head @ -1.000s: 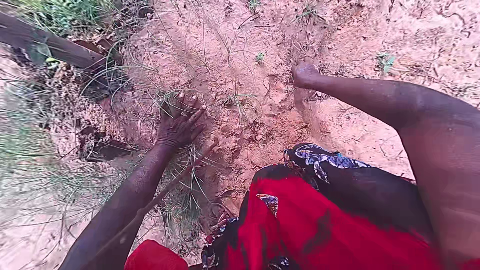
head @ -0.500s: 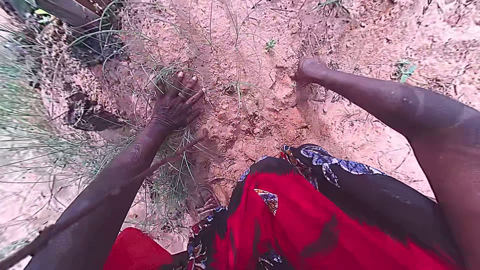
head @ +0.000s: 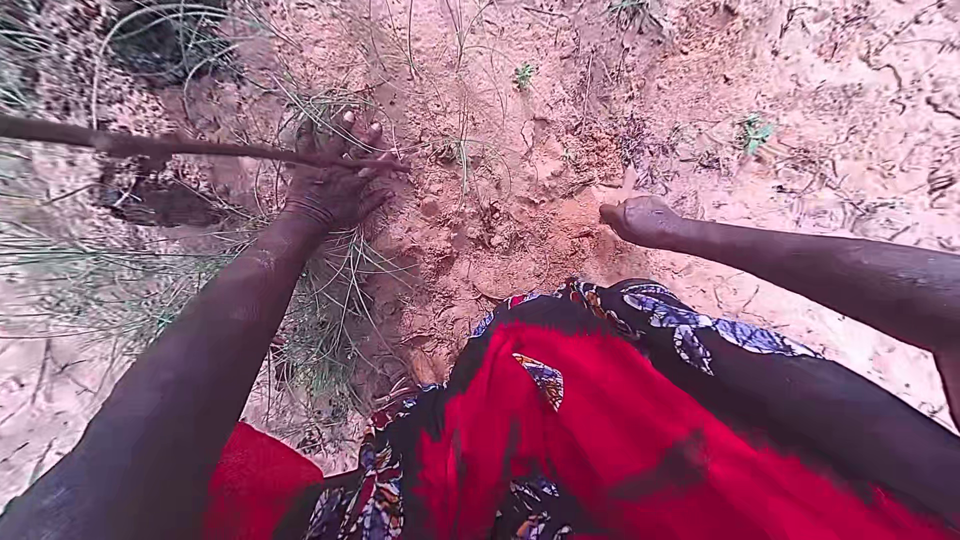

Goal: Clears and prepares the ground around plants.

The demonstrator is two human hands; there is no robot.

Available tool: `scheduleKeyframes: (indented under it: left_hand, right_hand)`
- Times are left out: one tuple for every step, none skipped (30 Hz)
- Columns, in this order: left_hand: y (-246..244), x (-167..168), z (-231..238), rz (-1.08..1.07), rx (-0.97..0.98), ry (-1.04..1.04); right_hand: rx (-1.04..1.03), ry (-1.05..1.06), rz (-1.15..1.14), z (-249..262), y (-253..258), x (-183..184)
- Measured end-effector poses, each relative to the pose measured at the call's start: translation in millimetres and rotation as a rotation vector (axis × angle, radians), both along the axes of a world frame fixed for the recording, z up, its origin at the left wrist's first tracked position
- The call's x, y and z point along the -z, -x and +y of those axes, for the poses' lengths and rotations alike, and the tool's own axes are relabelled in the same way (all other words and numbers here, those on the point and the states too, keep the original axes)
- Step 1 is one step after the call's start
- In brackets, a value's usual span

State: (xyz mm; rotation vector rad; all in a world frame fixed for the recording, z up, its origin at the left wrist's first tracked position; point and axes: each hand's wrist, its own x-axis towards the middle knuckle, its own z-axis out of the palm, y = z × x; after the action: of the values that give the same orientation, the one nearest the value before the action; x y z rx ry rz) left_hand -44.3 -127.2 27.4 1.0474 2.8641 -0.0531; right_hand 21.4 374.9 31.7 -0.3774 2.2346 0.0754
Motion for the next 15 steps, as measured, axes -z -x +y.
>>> scheduleKeyframes:
  left_hand:
    - [0, -1, 1, 0.004, -0.008, 0.02]
    - [1, -1, 1, 0.003, -0.009, 0.024]
    - [1, -1, 0, -0.004, -0.011, 0.035]
    - [0, 0, -1, 0.004, -0.009, 0.041]
    - [0, 0, -2, 0.003, -0.007, 0.046]
    - [1, -1, -1, 0.0, -0.009, 0.047]
    - [1, -1, 0, -0.005, -0.013, 0.05]
    - [1, -2, 1, -0.007, -0.016, 0.059]
    - [1, -3, 2, -0.001, -0.016, 0.057]
    - [0, -3, 2, 0.008, -0.017, 0.054]
    - [-1, -3, 2, 0.016, -0.016, 0.039]
    - [-1, -5, 3, 0.019, -0.016, 0.03]
    - [-2, -6, 4, 0.019, -0.013, 0.028]
    - [-3, -6, 4, 0.02, -0.01, 0.016]
    - [-3, -7, 5, 0.013, -0.009, 0.006]
  right_hand:
    - [0.016, 0.053, -0.034, 4, -14, 7]
    - [0.057, 0.111, -0.08, 9, -24, 16]
    - [0.122, 0.165, -0.135, 14, -29, 24]
    - [0.189, 0.196, -0.174, 17, -29, 29]
    - [0.226, 0.208, -0.168, 18, -25, 30]
    - [0.237, 0.212, -0.107, 19, -16, 29]
    - [0.244, 0.212, -0.013, 19, -5, 25]
    - [0.272, 0.213, 0.096, 20, 7, 24]
    - [0.318, 0.208, 0.192, 19, 20, 23]
    - [0.366, 0.218, 0.282, 20, 34, 25]
    - [0.411, 0.242, 0.358, 21, 49, 29]
    - [0.44, 0.263, 0.403, 22, 63, 35]
    - [0.461, 0.277, 0.412, 22, 75, 40]
    - [0.473, 0.263, 0.387, 20, 84, 42]
    - [0.477, 0.23, 0.33, 17, 91, 43]
